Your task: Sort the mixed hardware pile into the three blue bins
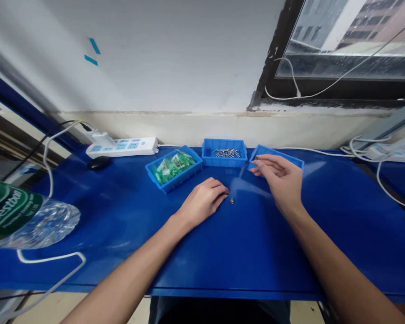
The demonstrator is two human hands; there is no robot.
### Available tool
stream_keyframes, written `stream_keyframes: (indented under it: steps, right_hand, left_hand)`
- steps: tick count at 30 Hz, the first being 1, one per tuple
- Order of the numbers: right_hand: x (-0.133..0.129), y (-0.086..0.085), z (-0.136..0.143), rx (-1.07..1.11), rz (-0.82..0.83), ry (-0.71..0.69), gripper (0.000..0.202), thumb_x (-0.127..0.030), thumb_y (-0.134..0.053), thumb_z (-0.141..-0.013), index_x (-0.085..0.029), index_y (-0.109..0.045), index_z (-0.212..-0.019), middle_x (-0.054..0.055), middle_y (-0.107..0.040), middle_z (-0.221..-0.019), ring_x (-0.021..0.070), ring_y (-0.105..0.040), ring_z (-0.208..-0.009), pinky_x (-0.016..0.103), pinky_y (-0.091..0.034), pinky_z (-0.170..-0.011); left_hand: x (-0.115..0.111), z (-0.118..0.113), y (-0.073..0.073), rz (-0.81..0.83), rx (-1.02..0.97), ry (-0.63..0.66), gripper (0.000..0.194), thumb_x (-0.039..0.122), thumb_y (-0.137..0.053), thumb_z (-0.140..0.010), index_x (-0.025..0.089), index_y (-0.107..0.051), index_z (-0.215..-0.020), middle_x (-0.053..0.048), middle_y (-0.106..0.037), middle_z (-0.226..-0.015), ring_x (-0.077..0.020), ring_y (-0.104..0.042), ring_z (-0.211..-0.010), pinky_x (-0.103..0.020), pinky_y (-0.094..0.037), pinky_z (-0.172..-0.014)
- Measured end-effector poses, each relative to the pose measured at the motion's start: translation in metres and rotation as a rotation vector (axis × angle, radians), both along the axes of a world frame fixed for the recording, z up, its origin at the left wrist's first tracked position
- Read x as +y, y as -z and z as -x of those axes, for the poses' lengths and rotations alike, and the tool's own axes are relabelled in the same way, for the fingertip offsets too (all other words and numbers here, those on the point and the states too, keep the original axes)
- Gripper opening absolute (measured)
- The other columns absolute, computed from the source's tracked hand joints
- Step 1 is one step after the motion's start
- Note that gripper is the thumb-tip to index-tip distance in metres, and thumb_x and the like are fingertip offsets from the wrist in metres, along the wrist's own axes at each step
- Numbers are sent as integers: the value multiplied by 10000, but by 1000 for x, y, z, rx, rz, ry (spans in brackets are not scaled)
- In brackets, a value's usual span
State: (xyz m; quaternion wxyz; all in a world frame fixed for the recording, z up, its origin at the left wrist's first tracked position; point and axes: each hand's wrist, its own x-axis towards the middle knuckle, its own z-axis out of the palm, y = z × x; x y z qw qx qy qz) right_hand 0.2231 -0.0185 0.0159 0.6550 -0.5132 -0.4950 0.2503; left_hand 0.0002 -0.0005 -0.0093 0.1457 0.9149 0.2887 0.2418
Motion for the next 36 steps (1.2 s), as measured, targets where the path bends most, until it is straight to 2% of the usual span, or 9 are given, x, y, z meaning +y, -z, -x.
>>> stream_keyframes:
  steps: [5,9,12,15,23,28,31,33,36]
  right_hand:
    - [-2,0,3,-53,83,-140,173,-273,-746,-831,-162,-756,-963,74,-775,-826,195,-753,-690,319,-636,-640]
    - [-5,2,3,-126,194,-317,193,-279,-734,-836,-162,-749,-989,68,-775,-828,194,-754,-697,322,-632,-688]
    - [-8,3,6,-162,283,-491,218,-277,-734,-838,-174,-744,-1030,67,-782,-872,206,-767,-758,328,-628,-736]
    - [-9,3,9,-98,324,-596,199,-283,-767,-817,-187,-748,-990,60,-787,-878,216,-773,-788,329,-628,-745]
    - [-10,3,10,35,322,-692,222,-334,-823,-779,-184,-771,-933,51,-787,-784,199,-752,-695,339,-619,-688]
    - [-9,0,10,71,279,-580,161,-303,-823,-770,-197,-790,-886,45,-791,-769,199,-755,-706,345,-626,-695]
    - [-6,-2,7,117,151,-381,142,-271,-828,-744,-201,-794,-863,48,-788,-770,212,-757,-710,360,-632,-691]
    - [-3,-3,3,170,51,-223,126,-248,-798,-760,-206,-794,-879,50,-791,-818,214,-760,-734,369,-632,-715]
    - [0,-5,-4,263,-23,-13,186,-185,-719,-779,-201,-787,-951,65,-791,-940,215,-765,-797,375,-625,-775]
  left_hand:
    - [-4,-1,-6,131,-137,-93,120,149,-591,-949,175,-685,-1020,-59,-720,-993,-205,-666,-912,-339,-529,-833]
    - [-5,-4,-16,409,-435,-157,108,195,-669,-918,185,-657,-1025,-36,-736,-938,-175,-702,-866,-280,-540,-782]
    - [-5,-5,-19,661,-656,-161,223,276,-740,-881,180,-593,-1018,-53,-758,-925,-192,-734,-892,-270,-554,-785]
    - [-4,-5,-18,825,-764,-146,338,320,-793,-838,190,-533,-1011,-67,-776,-929,-205,-752,-881,-269,-561,-774]
    - [-7,-7,-19,878,-753,-113,339,345,-776,-858,189,-525,-1024,-60,-775,-874,-208,-754,-825,-268,-548,-722]
    - [-8,-8,-22,741,-687,-138,215,356,-665,-942,170,-581,-1013,-59,-756,-895,-191,-732,-880,-283,-552,-793]
    - [-6,-6,-22,592,-606,-178,175,335,-565,-1000,170,-618,-1027,-66,-737,-977,-189,-708,-933,-312,-550,-848]
    - [-6,-4,-22,424,-488,-185,165,293,-534,-1014,183,-646,-1067,-63,-726,-1044,-195,-683,-975,-341,-536,-890]
    - [-9,-3,-19,186,-256,-63,214,247,-525,-1013,206,-665,-1171,-73,-694,-1178,-228,-613,-1110,-401,-479,-1005]
